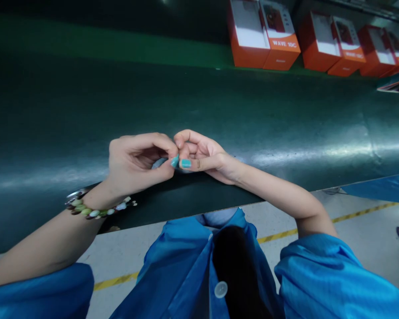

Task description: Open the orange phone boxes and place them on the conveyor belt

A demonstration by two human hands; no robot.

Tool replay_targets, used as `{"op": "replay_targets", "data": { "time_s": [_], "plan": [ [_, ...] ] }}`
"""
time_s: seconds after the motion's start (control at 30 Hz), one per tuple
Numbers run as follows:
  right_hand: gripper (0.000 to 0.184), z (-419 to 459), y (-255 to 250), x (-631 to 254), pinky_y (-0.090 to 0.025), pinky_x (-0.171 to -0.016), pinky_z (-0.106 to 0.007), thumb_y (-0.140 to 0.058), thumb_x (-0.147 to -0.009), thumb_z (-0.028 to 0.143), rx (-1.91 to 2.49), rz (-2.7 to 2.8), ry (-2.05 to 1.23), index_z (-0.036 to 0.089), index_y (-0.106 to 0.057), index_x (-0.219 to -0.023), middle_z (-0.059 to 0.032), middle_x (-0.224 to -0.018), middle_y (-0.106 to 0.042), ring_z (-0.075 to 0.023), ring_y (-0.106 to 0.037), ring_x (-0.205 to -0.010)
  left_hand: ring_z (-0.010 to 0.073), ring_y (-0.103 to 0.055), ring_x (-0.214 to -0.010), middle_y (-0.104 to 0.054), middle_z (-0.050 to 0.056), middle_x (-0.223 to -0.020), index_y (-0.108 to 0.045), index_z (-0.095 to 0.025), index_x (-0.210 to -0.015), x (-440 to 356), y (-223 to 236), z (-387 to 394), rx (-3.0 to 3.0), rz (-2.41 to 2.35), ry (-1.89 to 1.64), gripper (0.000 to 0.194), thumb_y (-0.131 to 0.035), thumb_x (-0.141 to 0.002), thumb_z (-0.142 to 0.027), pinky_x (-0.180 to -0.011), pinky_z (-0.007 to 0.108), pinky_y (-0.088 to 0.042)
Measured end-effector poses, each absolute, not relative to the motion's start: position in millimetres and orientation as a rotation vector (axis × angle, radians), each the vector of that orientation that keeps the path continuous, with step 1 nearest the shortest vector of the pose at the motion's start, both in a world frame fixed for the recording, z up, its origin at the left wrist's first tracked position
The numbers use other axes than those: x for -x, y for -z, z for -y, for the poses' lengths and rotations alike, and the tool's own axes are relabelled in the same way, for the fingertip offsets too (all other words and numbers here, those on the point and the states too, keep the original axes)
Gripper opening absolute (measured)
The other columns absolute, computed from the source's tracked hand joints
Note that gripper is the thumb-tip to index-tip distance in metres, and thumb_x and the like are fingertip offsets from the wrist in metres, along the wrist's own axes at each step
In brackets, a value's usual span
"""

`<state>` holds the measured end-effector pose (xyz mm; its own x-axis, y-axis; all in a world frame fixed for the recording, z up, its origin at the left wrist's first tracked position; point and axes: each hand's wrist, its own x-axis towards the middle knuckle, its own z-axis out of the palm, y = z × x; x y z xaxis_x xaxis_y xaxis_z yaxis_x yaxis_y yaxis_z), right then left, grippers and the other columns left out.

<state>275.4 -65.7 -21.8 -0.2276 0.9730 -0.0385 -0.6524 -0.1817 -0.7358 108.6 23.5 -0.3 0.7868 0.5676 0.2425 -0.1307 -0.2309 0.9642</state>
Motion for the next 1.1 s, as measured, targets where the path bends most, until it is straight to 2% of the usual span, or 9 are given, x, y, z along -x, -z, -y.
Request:
{"op": "replay_targets", "data": {
  "time_s": [0.27, 0.57, 0.87, 1.1],
  "plan": [
    [0.038, 63.1, 17.7, -274.7, -0.044, -0.068, -0.016, -0.086, -0.078, 0.018, 0.54, 0.669, -1.724, 0.014, -0.057, -0.102, 0.0019, -0.075, -0.062, -0.0079, -0.053, -0.066, 0.0116, -0.063, -0.067, -0.065, 0.002, -0.075, -0.066, -0.017, -0.078, -106.7, 1.4, -25.9, -1.651, -0.293, -0.667, 0.009, -0.075, -0.078, -0.016, -0.064, 0.019, -0.057],
    [0.043, 62.1, 16.1, -276.0, -0.045, -0.067, -0.017, -0.089, -0.075, 0.023, 0.613, 0.703, -1.719, 0.015, -0.056, -0.101, 0.0015, -0.076, -0.061, -0.0089, -0.053, -0.067, 0.0124, -0.062, -0.066, -0.063, 0.003, -0.073, -0.065, -0.017, -0.075, -106.7, 0.0, -29.0, -1.649, -0.336, -0.604, 0.021, -0.08, -0.078, -0.032, -0.063, 0.021, -0.058],
    [0.042, 59.6, 23.4, -275.2, -0.042, -0.065, -0.016, -0.088, -0.076, 0.023, 0.653, 0.695, -1.706, 0.015, -0.056, -0.101, 0.0024, -0.075, -0.059, -0.0078, -0.049, -0.065, 0.0112, -0.061, -0.067, -0.063, 0.001, -0.075, -0.066, -0.019, -0.077, -107.3, 9.5, -29.4, -1.647, -0.337, -0.636, 0.01, -0.075, -0.076, -0.017, -0.065, 0.02, -0.056],
    [0.039, 61.7, 20.3, -275.8, -0.042, -0.067, -0.016, -0.087, -0.077, 0.02, 0.602, 0.681, -1.718, 0.015, -0.057, -0.102, 0.0025, -0.075, -0.059, -0.0076, -0.049, -0.064, 0.0117, -0.062, -0.068, -0.065, 0.002, -0.075, -0.067, -0.017, -0.077, -107.4, 4.6, -28.0, -1.644, -0.327, -0.66, 0.009, -0.075, -0.079, -0.02, -0.065, 0.019, -0.056]
  ]
}}
